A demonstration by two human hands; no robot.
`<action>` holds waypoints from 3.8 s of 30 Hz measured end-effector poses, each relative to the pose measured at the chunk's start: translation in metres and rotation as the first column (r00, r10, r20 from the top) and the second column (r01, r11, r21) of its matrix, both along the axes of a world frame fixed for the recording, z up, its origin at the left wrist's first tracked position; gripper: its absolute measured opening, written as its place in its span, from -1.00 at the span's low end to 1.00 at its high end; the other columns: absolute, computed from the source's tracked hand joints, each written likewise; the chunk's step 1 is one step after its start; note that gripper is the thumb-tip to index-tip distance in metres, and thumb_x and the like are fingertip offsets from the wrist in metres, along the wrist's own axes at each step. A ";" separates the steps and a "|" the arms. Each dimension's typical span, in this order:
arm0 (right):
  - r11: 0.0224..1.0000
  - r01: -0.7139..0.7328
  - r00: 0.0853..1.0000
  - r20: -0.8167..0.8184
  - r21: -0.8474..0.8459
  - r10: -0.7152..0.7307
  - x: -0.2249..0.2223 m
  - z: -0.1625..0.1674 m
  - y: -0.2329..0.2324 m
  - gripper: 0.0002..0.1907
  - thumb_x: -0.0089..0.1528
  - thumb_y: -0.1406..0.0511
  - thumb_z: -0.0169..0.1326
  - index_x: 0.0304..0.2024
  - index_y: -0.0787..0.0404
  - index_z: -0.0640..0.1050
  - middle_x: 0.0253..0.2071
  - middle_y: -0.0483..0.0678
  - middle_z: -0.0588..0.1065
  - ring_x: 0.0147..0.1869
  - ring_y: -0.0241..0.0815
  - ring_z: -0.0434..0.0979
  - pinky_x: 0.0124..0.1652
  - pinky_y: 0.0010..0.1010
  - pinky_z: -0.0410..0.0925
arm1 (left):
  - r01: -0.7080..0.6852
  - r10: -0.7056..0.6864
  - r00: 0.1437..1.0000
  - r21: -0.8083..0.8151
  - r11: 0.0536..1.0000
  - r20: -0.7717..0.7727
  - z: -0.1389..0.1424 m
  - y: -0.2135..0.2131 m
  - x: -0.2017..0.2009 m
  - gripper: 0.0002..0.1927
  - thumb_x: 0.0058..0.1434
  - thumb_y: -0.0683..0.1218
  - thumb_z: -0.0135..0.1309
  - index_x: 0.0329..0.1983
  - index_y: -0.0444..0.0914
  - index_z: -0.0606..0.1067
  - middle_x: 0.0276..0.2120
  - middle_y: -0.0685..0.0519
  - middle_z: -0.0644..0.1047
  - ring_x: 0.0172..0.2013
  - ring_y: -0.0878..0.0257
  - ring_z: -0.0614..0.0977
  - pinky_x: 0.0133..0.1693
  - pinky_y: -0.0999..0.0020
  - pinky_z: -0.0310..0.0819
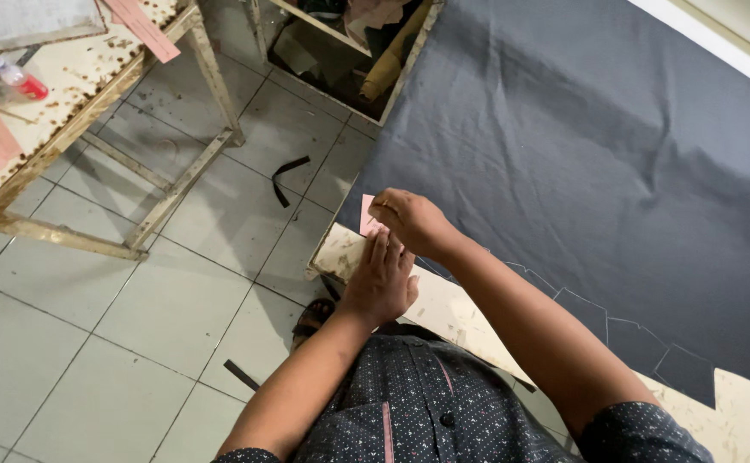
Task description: The person places a pink paper pattern on a dark fabric and uses a white marking tool to trace its outline. The person repeats this process for several pattern pieces, creating multiple marked outlines on the fabric.
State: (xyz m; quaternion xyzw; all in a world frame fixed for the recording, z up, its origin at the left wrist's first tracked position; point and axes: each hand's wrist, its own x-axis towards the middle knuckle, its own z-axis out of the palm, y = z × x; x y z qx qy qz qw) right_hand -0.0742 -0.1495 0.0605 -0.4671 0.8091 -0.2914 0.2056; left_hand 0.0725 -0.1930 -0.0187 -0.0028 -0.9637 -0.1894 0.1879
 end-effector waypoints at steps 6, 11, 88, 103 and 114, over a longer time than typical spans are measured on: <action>0.997 -0.034 0.999 -0.003 0.064 0.034 0.004 -0.008 -0.018 -0.72 0.34 0.17 0.07 -0.11 0.26 0.56 -0.24 0.07 0.61 -0.18 0.05 0.65 -0.18 -0.21 0.47 | 0.000 -0.002 1.000 0.038 0.999 0.031 0.004 -0.001 0.000 -0.27 0.24 0.06 -0.02 0.36 -0.50 0.22 0.24 -0.41 0.26 0.28 -0.34 0.27 0.38 -0.22 0.03; 0.996 -0.068 0.998 -0.012 0.062 0.069 0.003 -0.007 -0.022 -0.72 0.35 0.17 0.05 -0.13 0.27 0.57 -0.22 0.07 0.62 -0.18 0.01 0.67 -0.17 -0.24 0.49 | -0.018 0.018 1.000 0.038 0.999 -0.012 0.006 0.000 0.000 -0.26 0.20 0.06 -0.02 0.35 -0.48 0.23 0.27 -0.37 0.25 0.31 -0.29 0.25 0.37 -0.20 0.03; 0.913 0.405 0.910 -0.082 -0.043 -0.407 0.006 -0.015 0.115 -0.80 0.33 0.25 0.12 -0.10 0.26 0.59 -0.13 0.06 0.60 -0.10 0.00 0.65 -0.13 -0.28 0.47 | 0.040 -0.087 0.977 0.235 0.971 0.194 0.016 -0.037 -0.026 -0.70 0.27 0.00 0.03 0.03 -0.10 0.58 0.10 -0.06 0.41 0.15 -0.02 0.41 0.20 -0.01 0.22; 0.898 0.430 0.898 -0.058 -0.094 -0.436 0.085 -0.007 0.098 -0.88 0.31 0.35 0.10 -0.13 0.27 0.56 -0.22 -0.01 0.57 -0.12 -0.03 0.62 -0.16 -0.31 0.47 | 0.082 -0.364 0.690 0.432 0.898 0.626 0.031 -0.081 -0.104 -0.54 0.29 0.24 -0.11 -0.22 -0.07 0.71 0.10 -0.12 0.46 0.08 -0.14 0.52 0.12 0.03 0.40; 0.902 0.425 0.879 -0.205 -0.071 -0.431 0.088 -0.004 0.084 -0.89 0.29 0.34 0.15 -0.16 0.25 0.56 -0.24 0.00 0.57 -0.12 0.04 0.58 -0.16 -0.22 0.43 | 0.066 -0.433 0.588 0.493 0.867 0.683 0.034 -0.085 -0.116 -0.46 0.34 0.29 -0.25 -0.13 -0.05 0.67 0.07 -0.13 0.47 0.08 -0.14 0.51 0.14 0.01 0.35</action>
